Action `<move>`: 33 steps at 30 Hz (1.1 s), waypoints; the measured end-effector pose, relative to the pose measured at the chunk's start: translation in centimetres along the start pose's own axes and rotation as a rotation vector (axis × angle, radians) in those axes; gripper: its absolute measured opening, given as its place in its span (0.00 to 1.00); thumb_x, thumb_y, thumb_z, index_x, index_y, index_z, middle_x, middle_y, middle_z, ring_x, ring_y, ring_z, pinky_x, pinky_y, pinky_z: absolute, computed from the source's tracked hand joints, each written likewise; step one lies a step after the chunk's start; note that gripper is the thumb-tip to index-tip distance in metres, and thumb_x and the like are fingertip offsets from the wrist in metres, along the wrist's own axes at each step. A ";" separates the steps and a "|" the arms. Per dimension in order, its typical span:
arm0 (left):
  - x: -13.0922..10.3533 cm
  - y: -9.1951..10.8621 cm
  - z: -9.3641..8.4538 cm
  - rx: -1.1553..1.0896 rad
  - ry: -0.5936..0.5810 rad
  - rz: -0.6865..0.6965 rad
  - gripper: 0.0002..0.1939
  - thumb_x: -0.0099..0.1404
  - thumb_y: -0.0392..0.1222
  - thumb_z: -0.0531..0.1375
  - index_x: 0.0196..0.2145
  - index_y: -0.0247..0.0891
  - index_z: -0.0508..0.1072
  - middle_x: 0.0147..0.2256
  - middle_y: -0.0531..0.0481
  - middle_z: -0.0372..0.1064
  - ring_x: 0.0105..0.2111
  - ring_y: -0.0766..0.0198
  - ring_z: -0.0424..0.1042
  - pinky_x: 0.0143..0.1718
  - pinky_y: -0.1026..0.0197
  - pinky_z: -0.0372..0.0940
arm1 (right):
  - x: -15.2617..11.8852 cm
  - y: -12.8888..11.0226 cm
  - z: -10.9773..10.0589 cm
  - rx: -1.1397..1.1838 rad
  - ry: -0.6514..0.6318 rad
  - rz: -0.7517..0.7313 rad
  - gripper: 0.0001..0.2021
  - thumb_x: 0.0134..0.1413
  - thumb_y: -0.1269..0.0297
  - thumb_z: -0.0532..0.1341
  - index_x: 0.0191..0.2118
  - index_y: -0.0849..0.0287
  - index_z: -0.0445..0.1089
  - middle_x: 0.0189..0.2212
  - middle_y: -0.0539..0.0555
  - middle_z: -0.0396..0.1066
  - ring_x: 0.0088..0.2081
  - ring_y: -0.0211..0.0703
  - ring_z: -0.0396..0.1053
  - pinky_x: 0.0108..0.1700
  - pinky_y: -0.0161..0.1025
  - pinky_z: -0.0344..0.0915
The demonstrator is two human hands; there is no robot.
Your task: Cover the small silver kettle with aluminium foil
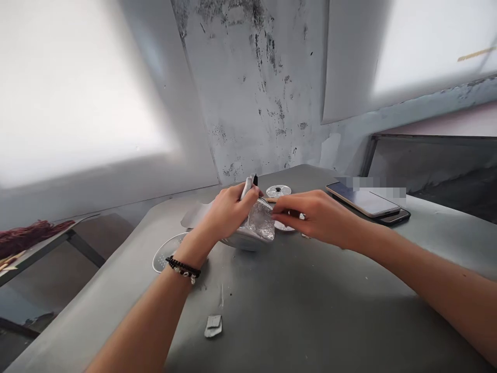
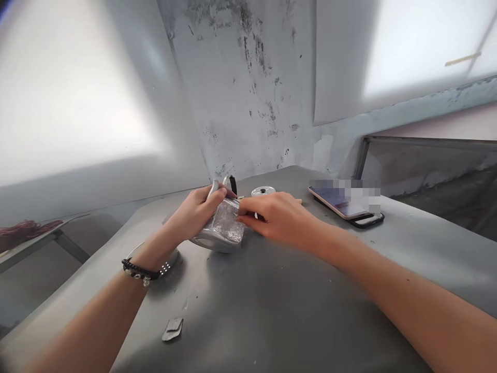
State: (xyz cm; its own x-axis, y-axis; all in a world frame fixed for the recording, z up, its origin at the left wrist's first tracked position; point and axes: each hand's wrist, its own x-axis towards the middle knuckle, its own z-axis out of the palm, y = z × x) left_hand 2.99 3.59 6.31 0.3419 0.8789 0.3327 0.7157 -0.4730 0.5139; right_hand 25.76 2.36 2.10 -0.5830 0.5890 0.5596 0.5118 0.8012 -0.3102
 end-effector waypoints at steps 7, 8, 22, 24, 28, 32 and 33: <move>0.0 0.2 -0.1 -0.004 -0.016 0.037 0.25 0.76 0.58 0.49 0.42 0.42 0.80 0.37 0.50 0.79 0.39 0.56 0.74 0.41 0.58 0.64 | -0.3 -0.8 0.2 0.167 -0.217 -0.054 0.12 0.71 0.59 0.62 0.33 0.55 0.70 0.24 0.45 0.68 0.25 0.36 0.63 0.29 0.34 0.55; 0.0 0.2 -0.1 0.002 -0.017 0.033 0.25 0.76 0.58 0.48 0.42 0.41 0.80 0.37 0.50 0.79 0.38 0.56 0.74 0.41 0.58 0.64 | -0.3 -1.0 0.1 0.180 -0.185 -0.041 0.11 0.71 0.59 0.62 0.34 0.55 0.71 0.24 0.45 0.69 0.26 0.36 0.63 0.30 0.34 0.56; -0.2 1.0 -0.3 0.012 -0.019 0.014 0.24 0.74 0.58 0.49 0.39 0.40 0.78 0.34 0.49 0.78 0.37 0.55 0.74 0.40 0.58 0.66 | -0.2 -1.0 0.0 0.118 -0.103 0.010 0.10 0.71 0.62 0.60 0.34 0.55 0.69 0.26 0.47 0.71 0.27 0.38 0.65 0.31 0.36 0.57; -0.2 1.0 -0.4 0.022 -0.017 0.016 0.23 0.74 0.57 0.49 0.39 0.41 0.78 0.35 0.49 0.78 0.38 0.55 0.75 0.40 0.58 0.66 | -0.1 -0.8 0.1 0.032 -0.006 0.008 0.09 0.71 0.64 0.59 0.35 0.56 0.70 0.29 0.49 0.73 0.28 0.39 0.65 0.32 0.37 0.56; -0.2 1.0 -0.4 0.022 -0.027 0.042 0.23 0.75 0.56 0.48 0.38 0.41 0.78 0.36 0.50 0.79 0.39 0.55 0.75 0.42 0.58 0.66 | -0.2 -1.0 0.2 0.046 -0.199 -0.035 0.11 0.71 0.63 0.58 0.33 0.55 0.69 0.23 0.46 0.66 0.24 0.37 0.60 0.28 0.37 0.52; -0.2 1.1 -0.4 0.047 -0.024 0.062 0.22 0.76 0.54 0.48 0.41 0.42 0.79 0.36 0.50 0.78 0.39 0.56 0.75 0.43 0.58 0.65 | -0.2 -1.5 0.0 0.183 -0.202 0.016 0.10 0.70 0.62 0.60 0.34 0.55 0.69 0.24 0.46 0.69 0.25 0.37 0.63 0.29 0.35 0.57; -0.2 1.1 -0.4 0.049 -0.022 0.051 0.22 0.76 0.55 0.48 0.41 0.42 0.79 0.35 0.50 0.77 0.38 0.56 0.74 0.42 0.58 0.65 | -0.2 -1.4 0.0 0.150 -0.135 0.019 0.10 0.70 0.63 0.59 0.34 0.56 0.70 0.26 0.47 0.71 0.27 0.37 0.65 0.30 0.35 0.58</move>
State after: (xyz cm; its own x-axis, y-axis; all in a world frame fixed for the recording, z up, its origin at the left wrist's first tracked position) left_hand 3.47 2.85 7.08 0.3915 0.8550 0.3401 0.7259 -0.5142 0.4568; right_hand 25.19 1.15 2.42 -0.6587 0.6049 0.4474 0.4295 0.7905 -0.4366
